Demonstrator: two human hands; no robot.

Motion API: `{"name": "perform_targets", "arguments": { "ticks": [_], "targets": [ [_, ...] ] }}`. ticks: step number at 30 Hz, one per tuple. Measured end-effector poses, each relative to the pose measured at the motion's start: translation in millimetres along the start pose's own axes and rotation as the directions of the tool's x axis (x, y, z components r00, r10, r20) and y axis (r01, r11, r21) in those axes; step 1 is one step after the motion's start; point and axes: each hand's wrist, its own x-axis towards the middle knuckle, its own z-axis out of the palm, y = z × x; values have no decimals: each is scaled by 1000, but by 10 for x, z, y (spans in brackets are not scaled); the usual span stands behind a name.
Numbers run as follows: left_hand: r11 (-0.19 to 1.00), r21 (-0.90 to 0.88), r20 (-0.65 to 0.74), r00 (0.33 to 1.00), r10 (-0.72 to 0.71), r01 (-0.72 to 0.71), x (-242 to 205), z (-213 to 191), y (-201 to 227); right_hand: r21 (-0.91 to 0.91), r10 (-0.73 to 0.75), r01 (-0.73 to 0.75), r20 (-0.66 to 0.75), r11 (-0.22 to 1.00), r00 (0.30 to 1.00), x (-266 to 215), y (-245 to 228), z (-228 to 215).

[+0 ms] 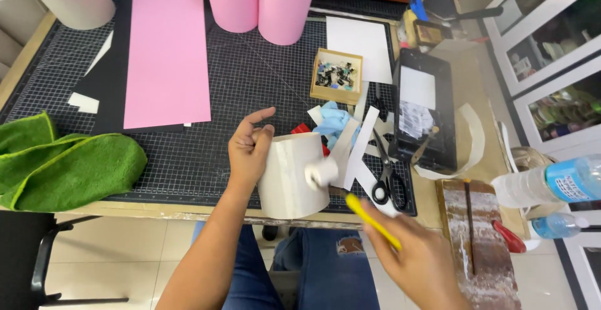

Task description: Wrapping paper around cylindrical tubes and securing it with adhesive

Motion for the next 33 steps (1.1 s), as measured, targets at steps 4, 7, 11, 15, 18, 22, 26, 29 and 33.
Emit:
{"name": "perform_targets", "arguments": {
  "ticks": [4,7,11,15,18,22,26,29,33],
  "targets": [
    [998,-49,23,999,29,-28,-44,-38,-35,242,88,-64,-92,968,992,216,-93,100],
    [1000,-30,-62,998,-4,2,46,-126,-106,127,25,-30,42,991,999,-31,18,61],
    [999,-40,-72,997,-22,19,37,-191,-129,120,351,-425,391,897,851,-36,6,-105],
    [997,-76,41,999,-30,33,2,-124,-26,401,134,-124,3,908,991,337,-61,84],
    [998,-46,-13,998,-54,54,36,-196,-65,385,143,-171,100,907,985,262,-13,217],
    [990,-69,-154,979,-135,125,19,-315,-195,535,183,-288,241,794,953,-128,76,83],
    [975,-162,-47,985,-163,154,48,-324,-159,529,205,-305,240,792,949,60,60,178],
    [973,-183,-39,988,-150,140,96,-291,-169,557,137,-164,90,814,986,387,12,330],
    [967,-151,-126,966,-226,207,78,-372,-227,531,243,-340,245,776,939,96,35,280]
  ]
}}
